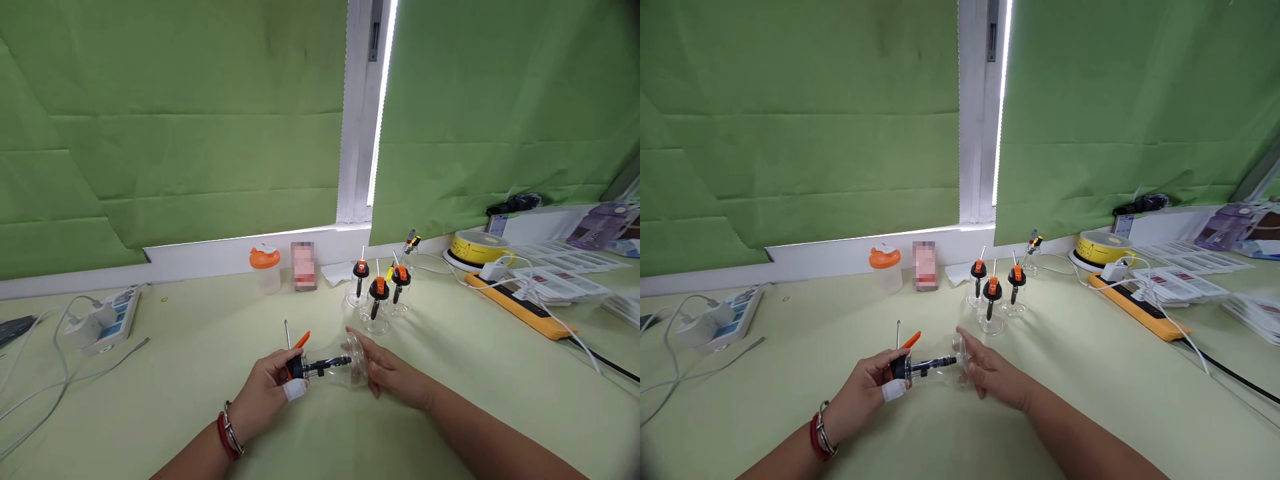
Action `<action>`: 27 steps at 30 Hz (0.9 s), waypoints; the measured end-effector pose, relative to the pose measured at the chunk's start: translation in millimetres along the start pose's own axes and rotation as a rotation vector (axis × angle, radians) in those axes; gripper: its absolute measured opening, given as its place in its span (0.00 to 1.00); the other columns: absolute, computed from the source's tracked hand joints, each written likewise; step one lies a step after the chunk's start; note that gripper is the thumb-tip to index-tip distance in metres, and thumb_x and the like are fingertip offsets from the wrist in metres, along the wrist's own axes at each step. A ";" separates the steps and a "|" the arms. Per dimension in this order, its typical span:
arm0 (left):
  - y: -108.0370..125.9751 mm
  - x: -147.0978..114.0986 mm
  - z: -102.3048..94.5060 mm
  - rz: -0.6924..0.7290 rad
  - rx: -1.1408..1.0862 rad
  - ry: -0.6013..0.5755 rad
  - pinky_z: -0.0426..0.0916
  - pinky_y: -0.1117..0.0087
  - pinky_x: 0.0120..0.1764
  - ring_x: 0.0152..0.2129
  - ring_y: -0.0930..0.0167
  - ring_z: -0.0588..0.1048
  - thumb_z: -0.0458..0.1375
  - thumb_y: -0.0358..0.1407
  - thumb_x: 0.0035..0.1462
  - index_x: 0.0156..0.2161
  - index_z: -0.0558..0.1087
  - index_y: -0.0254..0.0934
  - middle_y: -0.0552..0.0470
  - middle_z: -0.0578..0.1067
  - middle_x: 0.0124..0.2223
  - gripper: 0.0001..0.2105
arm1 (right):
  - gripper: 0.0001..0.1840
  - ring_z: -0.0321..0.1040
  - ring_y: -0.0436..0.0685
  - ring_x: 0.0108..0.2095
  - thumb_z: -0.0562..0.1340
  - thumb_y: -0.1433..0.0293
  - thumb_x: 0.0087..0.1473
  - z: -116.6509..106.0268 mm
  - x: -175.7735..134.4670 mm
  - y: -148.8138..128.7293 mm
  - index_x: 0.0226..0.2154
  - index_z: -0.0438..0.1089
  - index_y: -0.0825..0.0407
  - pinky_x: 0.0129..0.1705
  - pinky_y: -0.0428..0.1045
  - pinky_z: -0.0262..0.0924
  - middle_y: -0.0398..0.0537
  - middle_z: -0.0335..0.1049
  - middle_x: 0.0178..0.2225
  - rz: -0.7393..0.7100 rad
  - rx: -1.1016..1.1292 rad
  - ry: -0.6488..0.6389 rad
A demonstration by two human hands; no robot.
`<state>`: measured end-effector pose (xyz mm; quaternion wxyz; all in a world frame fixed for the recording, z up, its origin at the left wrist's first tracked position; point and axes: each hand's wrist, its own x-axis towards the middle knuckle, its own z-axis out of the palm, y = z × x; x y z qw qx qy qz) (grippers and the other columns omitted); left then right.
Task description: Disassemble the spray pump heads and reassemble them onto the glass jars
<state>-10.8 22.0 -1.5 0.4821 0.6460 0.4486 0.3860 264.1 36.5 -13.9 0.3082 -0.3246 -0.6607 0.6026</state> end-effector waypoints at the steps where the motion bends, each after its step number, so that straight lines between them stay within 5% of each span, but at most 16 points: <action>1: 0.6 0.6 -0.7 -0.017 -0.006 0.007 0.65 0.71 0.33 0.27 0.74 0.65 0.64 0.35 0.44 0.47 0.74 0.38 0.53 0.67 0.34 0.22 | 0.46 0.62 0.49 0.31 0.59 0.48 0.50 -0.5 -0.9 -1.2 0.64 0.39 0.43 0.30 0.47 0.60 0.57 0.58 0.53 -0.025 0.004 -0.005; 4: 1.0 1.0 -1.3 -0.021 0.006 0.020 0.65 0.72 0.33 0.27 0.74 0.65 0.65 0.35 0.44 0.47 0.74 0.37 0.53 0.67 0.33 0.21 | 0.45 0.62 0.49 0.33 0.63 0.53 0.50 -0.6 -1.5 -0.5 0.63 0.40 0.38 0.31 0.47 0.61 0.55 0.51 0.57 -0.018 0.033 0.005; 7: 0.3 -0.1 -0.4 0.020 0.032 0.010 0.65 0.72 0.32 0.27 0.74 0.65 0.65 0.34 0.43 0.46 0.75 0.37 0.54 0.66 0.32 0.21 | 0.38 0.64 0.48 0.28 0.58 0.52 0.54 0.6 1.1 4.5 0.62 0.45 0.43 0.26 0.45 0.57 0.52 0.62 0.44 0.056 0.041 0.029; 11: 1.2 -0.9 0.2 0.005 0.022 -0.001 0.65 0.72 0.33 0.27 0.74 0.65 0.65 0.34 0.43 0.47 0.75 0.38 0.53 0.68 0.33 0.21 | 0.36 0.60 0.47 0.22 0.52 0.48 0.56 1.1 3.4 6.3 0.60 0.50 0.50 0.22 0.44 0.52 0.47 0.65 0.33 0.079 -0.010 0.065; 17: 5.3 1.7 -0.2 -0.077 -0.086 -0.008 0.66 0.72 0.33 0.27 0.74 0.66 0.66 0.35 0.41 0.47 0.74 0.36 0.52 0.70 0.33 0.24 | 0.45 0.64 0.54 0.40 0.63 0.52 0.49 -3.0 -0.7 2.0 0.63 0.43 0.42 0.38 0.50 0.61 0.55 0.56 0.54 -0.065 0.000 0.017; 20: 7.4 1.4 0.4 -0.094 -0.096 -0.020 0.65 0.71 0.33 0.27 0.74 0.66 0.66 0.36 0.41 0.47 0.74 0.35 0.52 0.70 0.33 0.24 | 0.43 0.61 0.56 0.46 0.65 0.56 0.48 -4.1 -1.2 4.3 0.62 0.46 0.41 0.47 0.52 0.58 0.53 0.53 0.56 -0.107 0.050 -0.005; 27: 8.9 -1.1 1.7 -0.060 -0.022 -0.009 0.65 0.72 0.34 0.28 0.73 0.66 0.66 0.36 0.41 0.46 0.75 0.35 0.50 0.70 0.35 0.22 | 0.36 0.62 0.48 0.25 0.57 0.51 0.54 0.2 3.1 4.0 0.60 0.51 0.47 0.26 0.46 0.59 0.48 0.65 0.38 0.028 0.036 0.037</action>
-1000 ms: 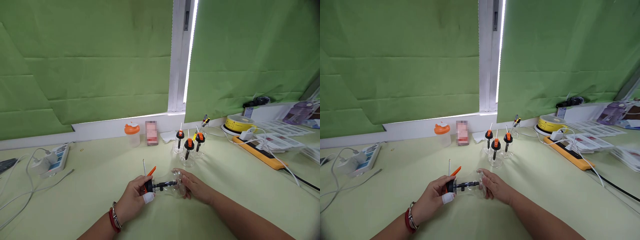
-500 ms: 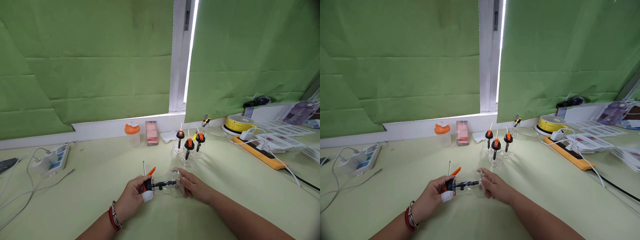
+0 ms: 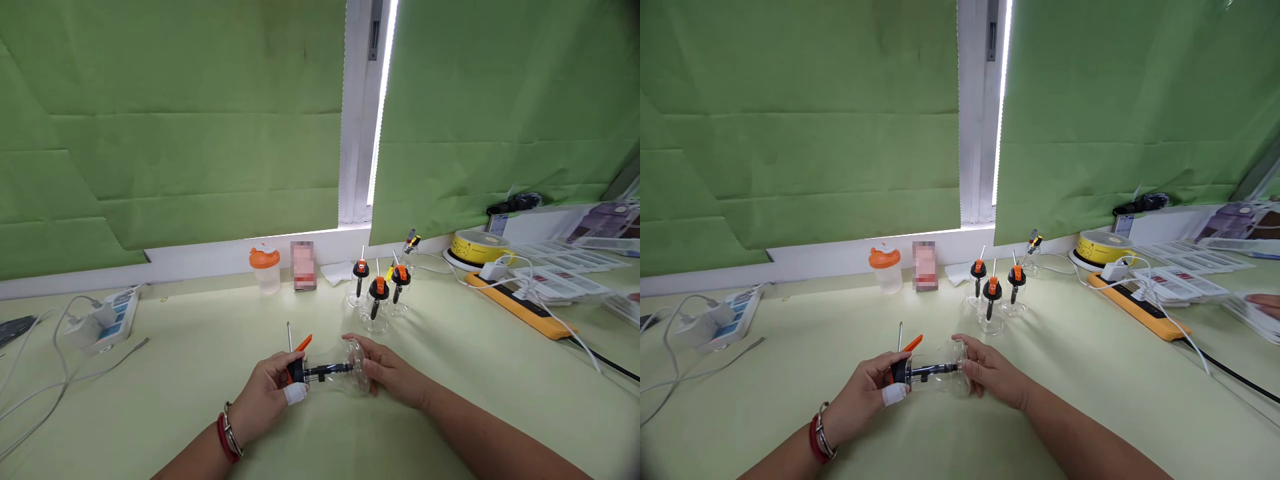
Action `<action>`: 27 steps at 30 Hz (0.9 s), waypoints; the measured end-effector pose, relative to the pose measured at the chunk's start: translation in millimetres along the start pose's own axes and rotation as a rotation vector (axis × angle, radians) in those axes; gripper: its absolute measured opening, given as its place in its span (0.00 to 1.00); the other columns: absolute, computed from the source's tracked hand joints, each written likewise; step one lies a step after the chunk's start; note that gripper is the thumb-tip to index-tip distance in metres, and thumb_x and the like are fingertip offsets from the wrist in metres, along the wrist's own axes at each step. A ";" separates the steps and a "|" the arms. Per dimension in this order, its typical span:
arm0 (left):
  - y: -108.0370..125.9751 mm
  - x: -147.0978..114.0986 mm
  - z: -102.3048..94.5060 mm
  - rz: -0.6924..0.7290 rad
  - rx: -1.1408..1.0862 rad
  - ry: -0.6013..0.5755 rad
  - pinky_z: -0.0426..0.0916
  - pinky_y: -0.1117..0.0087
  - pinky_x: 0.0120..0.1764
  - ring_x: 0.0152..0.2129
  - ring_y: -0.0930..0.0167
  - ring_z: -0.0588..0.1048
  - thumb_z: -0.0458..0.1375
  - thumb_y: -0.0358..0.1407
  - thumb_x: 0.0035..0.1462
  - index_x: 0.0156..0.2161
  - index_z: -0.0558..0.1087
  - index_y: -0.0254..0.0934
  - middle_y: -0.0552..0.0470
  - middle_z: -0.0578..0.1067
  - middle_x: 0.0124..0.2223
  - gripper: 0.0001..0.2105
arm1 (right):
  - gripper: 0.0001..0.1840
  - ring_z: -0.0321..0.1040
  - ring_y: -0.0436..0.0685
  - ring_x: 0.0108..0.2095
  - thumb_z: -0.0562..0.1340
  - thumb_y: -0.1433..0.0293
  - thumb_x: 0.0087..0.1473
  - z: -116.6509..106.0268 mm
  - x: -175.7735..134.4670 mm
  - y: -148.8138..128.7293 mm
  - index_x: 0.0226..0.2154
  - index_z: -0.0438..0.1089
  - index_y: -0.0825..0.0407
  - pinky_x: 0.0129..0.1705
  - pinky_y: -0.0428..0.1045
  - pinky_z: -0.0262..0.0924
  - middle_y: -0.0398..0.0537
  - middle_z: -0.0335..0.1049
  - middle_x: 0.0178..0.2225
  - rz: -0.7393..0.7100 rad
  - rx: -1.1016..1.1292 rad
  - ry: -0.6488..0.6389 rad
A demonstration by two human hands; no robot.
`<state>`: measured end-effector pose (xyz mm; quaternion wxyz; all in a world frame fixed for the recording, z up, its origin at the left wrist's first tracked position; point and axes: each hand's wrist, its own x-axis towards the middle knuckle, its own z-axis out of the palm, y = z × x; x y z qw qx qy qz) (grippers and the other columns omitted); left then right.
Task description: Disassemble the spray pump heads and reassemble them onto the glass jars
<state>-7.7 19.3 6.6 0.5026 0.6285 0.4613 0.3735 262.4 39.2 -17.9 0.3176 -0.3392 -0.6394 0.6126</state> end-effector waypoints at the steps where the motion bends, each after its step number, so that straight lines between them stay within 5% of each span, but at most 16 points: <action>1: -0.5 0.3 -0.1 0.001 0.000 0.000 0.65 0.71 0.34 0.28 0.73 0.66 0.66 0.36 0.41 0.46 0.75 0.35 0.50 0.70 0.36 0.23 | 0.35 0.61 0.47 0.22 0.55 0.50 0.55 0.4 0.1 -1.8 0.60 0.52 0.48 0.25 0.46 0.58 0.47 0.66 0.35 0.020 -0.036 0.011; 4: -1.3 1.8 -1.0 0.003 -0.017 -0.007 0.66 0.70 0.34 0.29 0.72 0.66 0.66 0.37 0.41 0.46 0.75 0.36 0.50 0.70 0.35 0.23 | 0.37 0.63 0.50 0.27 0.53 0.49 0.55 -0.1 -2.0 -7.9 0.61 0.51 0.49 0.27 0.46 0.59 0.52 0.67 0.40 0.007 -0.099 0.023; 7: 0.2 2.7 -2.3 -0.010 -0.056 0.000 0.66 0.69 0.35 0.30 0.72 0.67 0.66 0.37 0.41 0.46 0.74 0.36 0.51 0.69 0.34 0.23 | 0.45 0.61 0.58 0.46 0.62 0.52 0.50 -1.5 -5.7 -11.1 0.64 0.42 0.44 0.39 0.50 0.62 0.56 0.53 0.57 -0.102 -0.111 0.027; 9: 1.6 2.7 -2.7 -0.019 -0.075 0.003 0.66 0.69 0.35 0.29 0.72 0.67 0.66 0.37 0.42 0.46 0.74 0.37 0.52 0.69 0.33 0.23 | 0.47 0.57 0.59 0.51 0.66 0.56 0.47 -1.9 -7.0 -10.4 0.63 0.43 0.43 0.45 0.52 0.60 0.54 0.49 0.59 -0.133 -0.108 0.032; 16: -1.3 1.7 -2.6 0.026 -0.015 0.013 0.65 0.72 0.33 0.27 0.74 0.65 0.66 0.35 0.42 0.46 0.75 0.37 0.54 0.67 0.32 0.21 | 0.37 0.63 0.52 0.38 0.64 0.59 0.50 -0.1 -1.4 -0.6 0.60 0.51 0.43 0.41 0.52 0.61 0.51 0.57 0.49 -0.093 0.093 0.000; 27: -4.2 -1.7 -0.1 0.083 0.062 -0.012 0.63 0.71 0.33 0.28 0.73 0.65 0.65 0.35 0.44 0.47 0.74 0.38 0.52 0.67 0.34 0.21 | 0.27 0.56 0.46 0.22 0.57 0.53 0.54 5.6 -0.2 -6.0 0.51 0.56 0.50 0.25 0.45 0.52 0.42 0.60 0.32 0.002 -0.004 0.048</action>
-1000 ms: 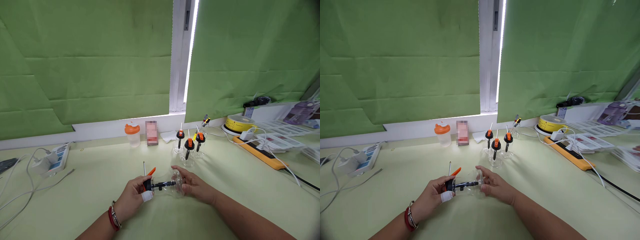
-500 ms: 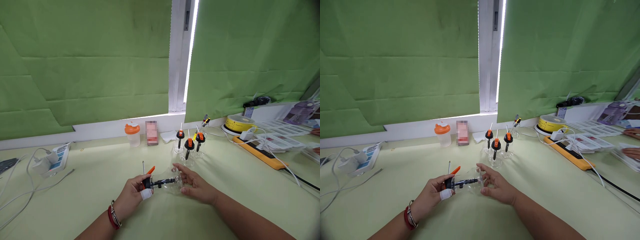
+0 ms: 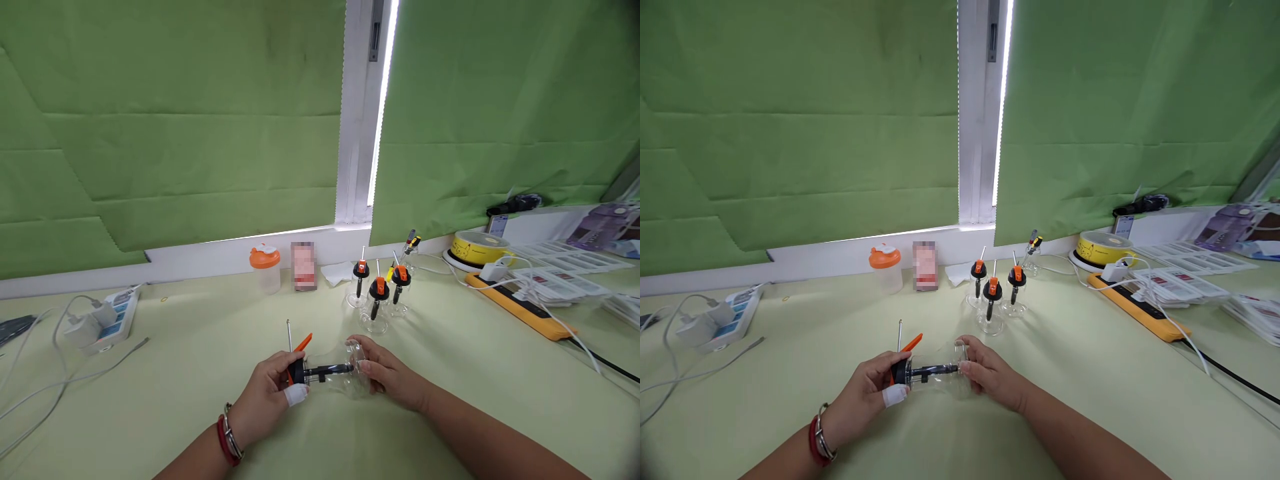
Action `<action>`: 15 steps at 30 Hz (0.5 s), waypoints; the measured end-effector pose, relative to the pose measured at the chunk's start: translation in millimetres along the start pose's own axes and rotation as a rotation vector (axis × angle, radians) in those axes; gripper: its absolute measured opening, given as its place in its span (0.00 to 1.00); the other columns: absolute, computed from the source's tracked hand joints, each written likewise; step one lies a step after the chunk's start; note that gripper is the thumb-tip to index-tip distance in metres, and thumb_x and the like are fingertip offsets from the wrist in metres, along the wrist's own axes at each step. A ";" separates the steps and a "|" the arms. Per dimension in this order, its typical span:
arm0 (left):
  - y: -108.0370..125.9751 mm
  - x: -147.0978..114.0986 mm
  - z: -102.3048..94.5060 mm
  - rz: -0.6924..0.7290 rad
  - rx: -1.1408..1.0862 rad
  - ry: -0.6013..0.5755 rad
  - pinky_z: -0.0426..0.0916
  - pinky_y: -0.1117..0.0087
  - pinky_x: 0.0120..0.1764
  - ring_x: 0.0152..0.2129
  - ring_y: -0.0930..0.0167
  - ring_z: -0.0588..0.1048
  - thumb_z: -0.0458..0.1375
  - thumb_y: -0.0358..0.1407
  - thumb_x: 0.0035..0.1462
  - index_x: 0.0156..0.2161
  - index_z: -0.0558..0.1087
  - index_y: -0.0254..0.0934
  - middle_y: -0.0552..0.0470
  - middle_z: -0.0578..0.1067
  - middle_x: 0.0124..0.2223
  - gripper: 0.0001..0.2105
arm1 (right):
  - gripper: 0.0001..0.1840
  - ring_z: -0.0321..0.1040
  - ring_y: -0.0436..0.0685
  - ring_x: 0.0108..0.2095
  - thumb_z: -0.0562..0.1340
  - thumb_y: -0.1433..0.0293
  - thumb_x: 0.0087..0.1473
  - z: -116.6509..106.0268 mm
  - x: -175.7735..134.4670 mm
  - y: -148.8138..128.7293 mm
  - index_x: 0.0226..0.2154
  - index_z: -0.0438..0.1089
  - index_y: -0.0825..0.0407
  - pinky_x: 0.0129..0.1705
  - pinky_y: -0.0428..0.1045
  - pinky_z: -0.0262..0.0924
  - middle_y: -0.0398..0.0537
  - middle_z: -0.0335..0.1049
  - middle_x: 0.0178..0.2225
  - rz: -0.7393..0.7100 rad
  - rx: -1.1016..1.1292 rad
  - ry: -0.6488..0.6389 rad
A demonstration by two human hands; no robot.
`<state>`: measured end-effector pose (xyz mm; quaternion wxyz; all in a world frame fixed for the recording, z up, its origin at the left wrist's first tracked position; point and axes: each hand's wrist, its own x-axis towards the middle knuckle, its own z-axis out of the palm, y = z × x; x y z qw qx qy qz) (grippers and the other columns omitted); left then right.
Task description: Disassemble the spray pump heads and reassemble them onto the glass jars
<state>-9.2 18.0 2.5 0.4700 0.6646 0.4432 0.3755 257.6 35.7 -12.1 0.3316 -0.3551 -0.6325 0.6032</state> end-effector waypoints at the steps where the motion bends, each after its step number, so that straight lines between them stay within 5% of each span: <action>1: -0.1 -0.3 0.1 0.004 0.008 0.000 0.64 0.71 0.34 0.28 0.73 0.65 0.64 0.35 0.44 0.47 0.74 0.38 0.52 0.67 0.34 0.21 | 0.26 0.55 0.46 0.22 0.57 0.53 0.54 0.2 0.1 -1.0 0.50 0.56 0.50 0.25 0.45 0.52 0.41 0.59 0.30 -0.001 0.001 -0.004; 8: 1.2 -2.0 0.5 0.029 0.008 -0.036 0.65 0.69 0.38 0.34 0.69 0.68 0.62 0.34 0.47 0.48 0.73 0.38 0.48 0.68 0.38 0.19 | 0.24 0.52 0.46 0.21 0.57 0.54 0.53 2.0 -0.1 -3.6 0.48 0.56 0.50 0.24 0.44 0.49 0.40 0.59 0.29 0.082 0.066 -0.004; 15: 7.0 -3.9 2.3 0.065 0.128 0.001 0.64 0.72 0.32 0.28 0.72 0.66 0.61 0.32 0.46 0.45 0.74 0.38 0.52 0.66 0.33 0.18 | 0.23 0.49 0.46 0.21 0.56 0.55 0.54 2.3 0.0 -0.6 0.47 0.57 0.50 0.23 0.43 0.46 0.41 0.62 0.29 0.103 0.107 -0.017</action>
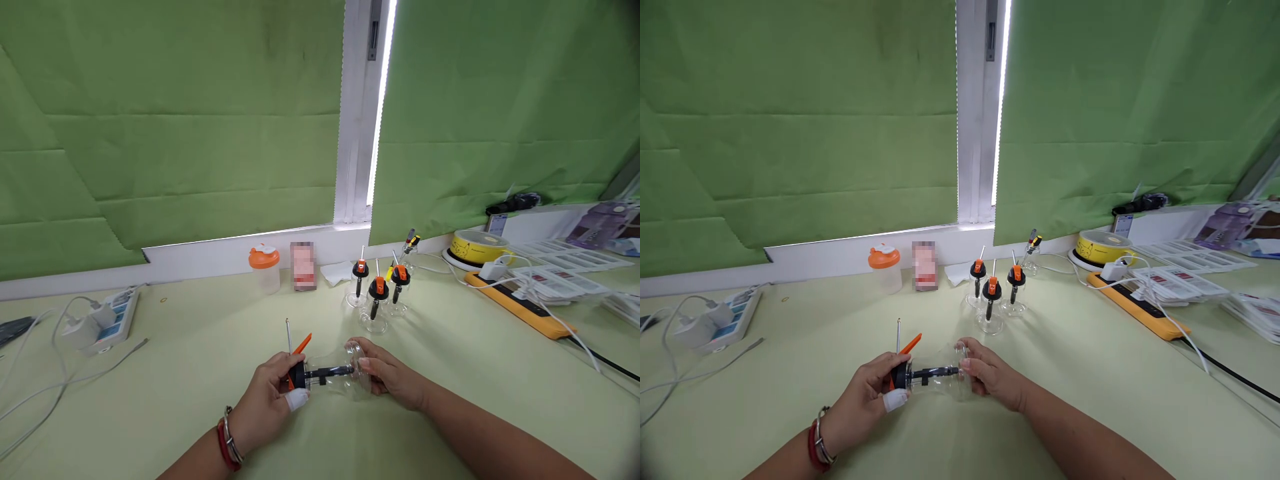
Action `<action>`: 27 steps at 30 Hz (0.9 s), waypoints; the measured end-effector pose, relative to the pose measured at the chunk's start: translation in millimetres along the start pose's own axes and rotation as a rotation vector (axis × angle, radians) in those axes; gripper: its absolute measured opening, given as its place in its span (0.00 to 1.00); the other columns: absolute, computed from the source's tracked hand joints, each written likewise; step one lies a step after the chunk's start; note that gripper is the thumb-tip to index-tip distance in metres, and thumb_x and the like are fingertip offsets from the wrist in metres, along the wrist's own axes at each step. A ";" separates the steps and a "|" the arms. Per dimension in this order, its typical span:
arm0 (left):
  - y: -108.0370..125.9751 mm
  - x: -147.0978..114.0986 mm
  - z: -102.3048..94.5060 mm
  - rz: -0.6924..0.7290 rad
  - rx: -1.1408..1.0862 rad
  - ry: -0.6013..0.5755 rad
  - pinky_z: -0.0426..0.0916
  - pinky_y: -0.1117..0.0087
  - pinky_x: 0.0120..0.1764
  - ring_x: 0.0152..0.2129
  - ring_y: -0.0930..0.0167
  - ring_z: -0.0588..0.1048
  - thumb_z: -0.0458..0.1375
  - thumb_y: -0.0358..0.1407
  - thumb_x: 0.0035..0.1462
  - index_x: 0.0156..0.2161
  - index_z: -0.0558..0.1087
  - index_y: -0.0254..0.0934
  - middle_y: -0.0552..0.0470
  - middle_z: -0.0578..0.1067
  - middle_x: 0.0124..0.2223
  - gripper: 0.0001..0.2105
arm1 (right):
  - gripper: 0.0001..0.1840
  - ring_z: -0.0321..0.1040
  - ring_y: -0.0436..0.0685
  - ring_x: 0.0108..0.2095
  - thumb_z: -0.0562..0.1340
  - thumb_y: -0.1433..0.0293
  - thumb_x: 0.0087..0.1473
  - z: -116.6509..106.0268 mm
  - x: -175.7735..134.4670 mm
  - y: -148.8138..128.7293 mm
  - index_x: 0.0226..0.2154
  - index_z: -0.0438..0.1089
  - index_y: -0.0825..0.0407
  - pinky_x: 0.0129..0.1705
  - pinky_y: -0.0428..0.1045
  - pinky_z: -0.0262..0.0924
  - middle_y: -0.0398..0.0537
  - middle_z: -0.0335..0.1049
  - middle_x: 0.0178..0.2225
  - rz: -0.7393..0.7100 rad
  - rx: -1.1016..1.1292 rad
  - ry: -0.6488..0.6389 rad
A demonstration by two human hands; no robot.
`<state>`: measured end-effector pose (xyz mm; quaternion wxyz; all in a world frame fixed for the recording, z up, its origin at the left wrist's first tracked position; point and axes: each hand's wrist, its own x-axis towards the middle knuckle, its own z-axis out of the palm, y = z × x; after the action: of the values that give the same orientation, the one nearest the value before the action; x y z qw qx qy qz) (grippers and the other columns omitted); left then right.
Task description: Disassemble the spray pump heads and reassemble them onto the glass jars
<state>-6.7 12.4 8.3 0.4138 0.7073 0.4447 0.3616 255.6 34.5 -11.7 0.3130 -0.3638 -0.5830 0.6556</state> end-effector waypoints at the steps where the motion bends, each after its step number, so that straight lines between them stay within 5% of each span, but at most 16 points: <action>1: -0.3 -0.1 -0.1 0.008 0.015 0.000 0.64 0.72 0.31 0.27 0.73 0.65 0.61 0.32 0.46 0.46 0.73 0.39 0.52 0.65 0.33 0.18 | 0.22 0.48 0.45 0.20 0.56 0.55 0.54 -0.5 0.4 0.9 0.47 0.57 0.50 0.23 0.43 0.45 0.41 0.61 0.29 0.002 0.008 -0.004; 14: -6.6 -1.3 0.0 0.070 0.026 0.019 0.67 0.69 0.37 0.33 0.70 0.69 0.60 0.35 0.51 0.51 0.70 0.41 0.49 0.69 0.39 0.20 | 0.24 0.52 0.45 0.18 0.55 0.55 0.52 -2.6 3.8 5.8 0.48 0.55 0.49 0.20 0.43 0.45 0.40 0.63 0.28 0.021 0.056 0.015; 20: 6.3 -3.7 7.1 0.117 -0.315 0.193 0.63 0.62 0.52 0.49 0.66 0.68 0.54 0.38 0.58 0.63 0.42 0.47 0.45 0.64 0.55 0.33 | 0.35 0.61 0.49 0.33 0.67 0.60 0.41 18.9 3.4 8.6 0.48 0.51 0.47 0.31 0.44 0.55 0.45 0.61 0.42 -0.146 0.103 -0.124; 27: 15.2 -10.3 12.9 0.182 -0.114 0.094 0.62 0.60 0.52 0.50 0.62 0.66 0.57 0.37 0.56 0.59 0.53 0.42 0.42 0.63 0.56 0.28 | 0.35 0.59 0.56 0.39 0.70 0.61 0.37 53.3 5.9 11.5 0.46 0.55 0.48 0.42 0.51 0.55 0.47 0.61 0.42 -0.242 -0.311 0.014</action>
<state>6.1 -4.5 15.5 0.3975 0.7024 0.3765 0.4549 207.7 9.4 -20.8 0.3334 -0.3396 -0.7145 0.5127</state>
